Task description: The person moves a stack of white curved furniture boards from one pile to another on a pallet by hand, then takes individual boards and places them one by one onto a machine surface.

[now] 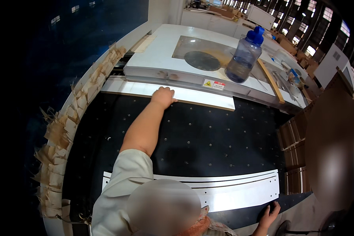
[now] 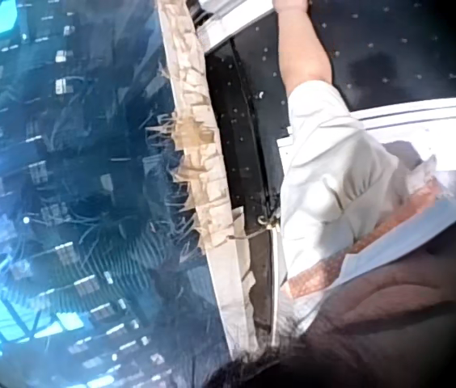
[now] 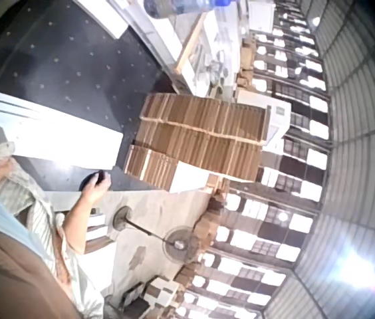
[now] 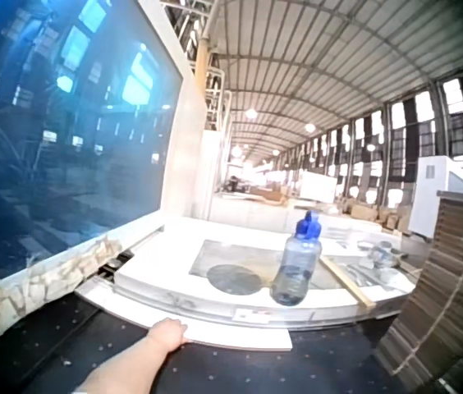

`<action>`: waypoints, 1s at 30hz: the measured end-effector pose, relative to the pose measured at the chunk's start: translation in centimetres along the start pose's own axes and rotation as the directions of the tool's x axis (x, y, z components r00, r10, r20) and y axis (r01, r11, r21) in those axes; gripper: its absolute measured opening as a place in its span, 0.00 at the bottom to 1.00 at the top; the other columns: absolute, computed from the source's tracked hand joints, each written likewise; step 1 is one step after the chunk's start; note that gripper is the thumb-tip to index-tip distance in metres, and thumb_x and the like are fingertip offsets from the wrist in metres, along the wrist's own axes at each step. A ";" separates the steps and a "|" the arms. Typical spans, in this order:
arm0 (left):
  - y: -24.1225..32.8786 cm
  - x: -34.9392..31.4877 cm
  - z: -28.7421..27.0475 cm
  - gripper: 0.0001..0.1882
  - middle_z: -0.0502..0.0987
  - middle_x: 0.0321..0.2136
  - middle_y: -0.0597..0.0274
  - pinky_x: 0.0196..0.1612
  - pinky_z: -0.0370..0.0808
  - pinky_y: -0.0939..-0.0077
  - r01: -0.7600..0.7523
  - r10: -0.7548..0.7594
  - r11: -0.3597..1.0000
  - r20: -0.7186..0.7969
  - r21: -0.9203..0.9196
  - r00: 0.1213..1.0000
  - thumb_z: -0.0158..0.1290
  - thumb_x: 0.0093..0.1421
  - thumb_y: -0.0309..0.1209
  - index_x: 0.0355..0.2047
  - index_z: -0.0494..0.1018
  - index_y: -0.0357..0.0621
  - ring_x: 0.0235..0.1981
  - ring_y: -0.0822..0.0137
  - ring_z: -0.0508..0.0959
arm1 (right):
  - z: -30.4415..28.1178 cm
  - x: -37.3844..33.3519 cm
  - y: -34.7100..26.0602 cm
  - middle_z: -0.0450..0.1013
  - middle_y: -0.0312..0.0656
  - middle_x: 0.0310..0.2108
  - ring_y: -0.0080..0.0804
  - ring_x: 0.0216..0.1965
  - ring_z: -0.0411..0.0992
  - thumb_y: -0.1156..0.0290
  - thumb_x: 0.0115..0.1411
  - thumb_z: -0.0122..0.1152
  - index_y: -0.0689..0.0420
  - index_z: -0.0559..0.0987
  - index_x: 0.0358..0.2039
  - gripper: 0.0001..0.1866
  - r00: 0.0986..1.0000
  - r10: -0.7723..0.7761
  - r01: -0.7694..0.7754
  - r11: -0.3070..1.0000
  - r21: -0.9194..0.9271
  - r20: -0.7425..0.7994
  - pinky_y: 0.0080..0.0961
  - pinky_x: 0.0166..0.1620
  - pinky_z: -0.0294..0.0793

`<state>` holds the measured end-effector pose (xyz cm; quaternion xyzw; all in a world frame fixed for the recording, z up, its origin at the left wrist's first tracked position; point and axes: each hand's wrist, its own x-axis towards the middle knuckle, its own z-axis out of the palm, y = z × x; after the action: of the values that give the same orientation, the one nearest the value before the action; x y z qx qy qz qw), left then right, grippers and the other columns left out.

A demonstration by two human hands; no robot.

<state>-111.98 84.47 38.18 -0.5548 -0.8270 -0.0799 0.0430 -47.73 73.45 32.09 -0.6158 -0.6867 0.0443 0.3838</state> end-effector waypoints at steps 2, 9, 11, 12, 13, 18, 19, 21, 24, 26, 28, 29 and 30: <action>-0.5 0.2 0.0 0.20 0.73 0.38 0.59 0.44 0.71 0.65 -0.014 0.014 1.000 -0.008 0.019 1.000 0.53 0.51 0.48 0.36 0.74 0.46 0.43 0.58 0.71 | -0.8 0.1 -0.5 0.65 0.49 0.43 0.42 0.46 0.64 0.80 0.50 0.49 0.65 0.69 0.41 0.15 1.000 0.005 -0.005 0.998 -0.060 0.002 0.30 0.52 0.60; 0.3 0.0 0.4 0.17 0.73 0.38 0.59 0.43 0.72 0.65 0.047 -0.048 0.995 0.005 0.090 0.999 0.54 0.52 0.44 0.35 0.74 0.44 0.43 0.58 0.71 | -0.5 0.3 -0.6 0.65 0.53 0.41 0.50 0.46 0.63 0.76 0.49 0.52 0.64 0.70 0.39 0.15 1.000 -0.025 0.025 0.999 -0.030 0.004 0.38 0.51 0.61; 1.0 0.0 0.3 0.14 0.74 0.37 0.57 0.42 0.73 0.65 0.033 -0.037 0.989 0.022 0.144 0.999 0.54 0.53 0.40 0.33 0.75 0.44 0.42 0.58 0.73 | -0.6 0.3 -1.1 0.66 0.53 0.41 0.50 0.46 0.63 0.76 0.48 0.52 0.64 0.70 0.38 0.15 1.000 -0.019 0.018 0.999 -0.038 -0.018 0.38 0.51 0.61; 1.2 0.1 0.2 0.13 0.74 0.37 0.57 0.42 0.73 0.65 0.022 -0.025 0.989 0.022 0.150 0.999 0.54 0.53 0.40 0.33 0.75 0.44 0.41 0.57 0.73 | -0.7 0.3 -1.2 0.66 0.53 0.41 0.51 0.46 0.63 0.76 0.47 0.53 0.63 0.70 0.38 0.15 1.000 -0.020 0.019 0.999 -0.050 -0.018 0.38 0.51 0.61; 1.4 -0.1 -0.2 0.13 0.74 0.37 0.58 0.42 0.73 0.64 0.012 -0.016 0.988 0.025 0.153 1.000 0.54 0.53 0.40 0.33 0.76 0.44 0.41 0.57 0.73 | -0.8 0.2 -1.3 0.66 0.53 0.41 0.51 0.46 0.63 0.76 0.47 0.53 0.63 0.70 0.38 0.15 0.999 -0.015 0.014 0.999 -0.051 -0.034 0.38 0.51 0.61; 0.8 0.7 -0.8 0.15 0.74 0.37 0.58 0.43 0.72 0.65 0.036 -0.048 0.990 0.090 0.137 0.995 0.55 0.51 0.42 0.33 0.75 0.46 0.42 0.58 0.73 | -0.7 0.3 -1.5 0.67 0.52 0.40 0.51 0.45 0.65 0.77 0.44 0.55 0.62 0.71 0.36 0.15 0.998 -0.005 0.002 0.999 -0.045 -0.056 0.39 0.50 0.62; 0.7 0.7 -0.8 0.16 0.74 0.37 0.58 0.43 0.72 0.66 0.055 -0.070 0.989 0.111 0.136 0.991 0.55 0.51 0.43 0.34 0.75 0.46 0.42 0.58 0.73 | -0.7 0.4 -1.5 0.67 0.52 0.40 0.51 0.45 0.65 0.77 0.44 0.55 0.62 0.71 0.35 0.15 0.998 -0.017 0.014 0.999 -0.049 -0.059 0.39 0.50 0.62; 0.5 0.7 -0.2 0.16 0.74 0.37 0.58 0.43 0.72 0.65 0.044 -0.056 0.987 0.075 0.152 0.996 0.55 0.51 0.43 0.34 0.75 0.46 0.42 0.58 0.73 | -1.0 0.3 -1.7 0.68 0.52 0.40 0.51 0.45 0.65 0.77 0.44 0.55 0.62 0.71 0.35 0.15 0.998 -0.008 0.005 0.999 -0.049 -0.065 0.39 0.50 0.63; 0.5 0.7 0.1 0.16 0.74 0.36 0.58 0.43 0.72 0.65 0.046 -0.051 0.988 0.036 0.145 0.998 0.55 0.51 0.44 0.33 0.76 0.47 0.41 0.58 0.73 | -0.7 0.5 -1.6 0.68 0.52 0.39 0.51 0.45 0.65 0.77 0.43 0.56 0.62 0.71 0.35 0.15 0.997 -0.022 0.017 0.998 -0.062 -0.074 0.38 0.50 0.63; 0.6 0.3 -0.3 0.16 0.75 0.37 0.58 0.43 0.73 0.66 0.038 -0.044 0.988 0.038 0.148 0.998 0.55 0.51 0.44 0.34 0.76 0.46 0.42 0.58 0.74 | -0.7 0.3 -1.9 0.68 0.51 0.38 0.51 0.45 0.65 0.78 0.43 0.56 0.62 0.71 0.35 0.15 0.998 0.013 -0.018 0.998 -0.063 -0.065 0.38 0.50 0.63; 0.5 0.2 -0.4 0.17 0.74 0.38 0.58 0.43 0.73 0.66 0.036 -0.044 0.988 0.052 0.148 0.998 0.55 0.52 0.44 0.35 0.76 0.46 0.42 0.58 0.73 | -0.5 0.3 -1.9 0.68 0.51 0.38 0.51 0.45 0.65 0.78 0.43 0.56 0.62 0.71 0.34 0.14 0.996 -0.007 0.001 0.998 -0.069 -0.087 0.38 0.50 0.63; 0.5 0.2 -0.5 0.17 0.74 0.38 0.58 0.43 0.73 0.66 0.032 -0.040 0.988 0.053 0.151 0.998 0.55 0.52 0.44 0.35 0.76 0.46 0.42 0.58 0.73 | -0.4 0.3 -1.8 0.68 0.51 0.38 0.50 0.45 0.65 0.78 0.42 0.56 0.62 0.71 0.34 0.14 0.994 -0.032 0.024 0.997 -0.076 -0.106 0.38 0.49 0.63; 0.4 0.2 -0.6 0.17 0.74 0.37 0.58 0.43 0.73 0.66 0.028 -0.036 0.988 0.046 0.152 0.998 0.55 0.52 0.44 0.36 0.76 0.46 0.42 0.58 0.73 | -0.4 0.3 -1.9 0.68 0.51 0.38 0.50 0.45 0.65 0.78 0.42 0.56 0.62 0.71 0.34 0.14 0.994 -0.026 0.018 0.997 -0.075 -0.107 0.38 0.49 0.63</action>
<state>-111.65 84.73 38.82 -0.5384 -0.8403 -0.0042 0.0637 -49.03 73.08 33.48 -0.6233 -0.6729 -0.0188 0.3979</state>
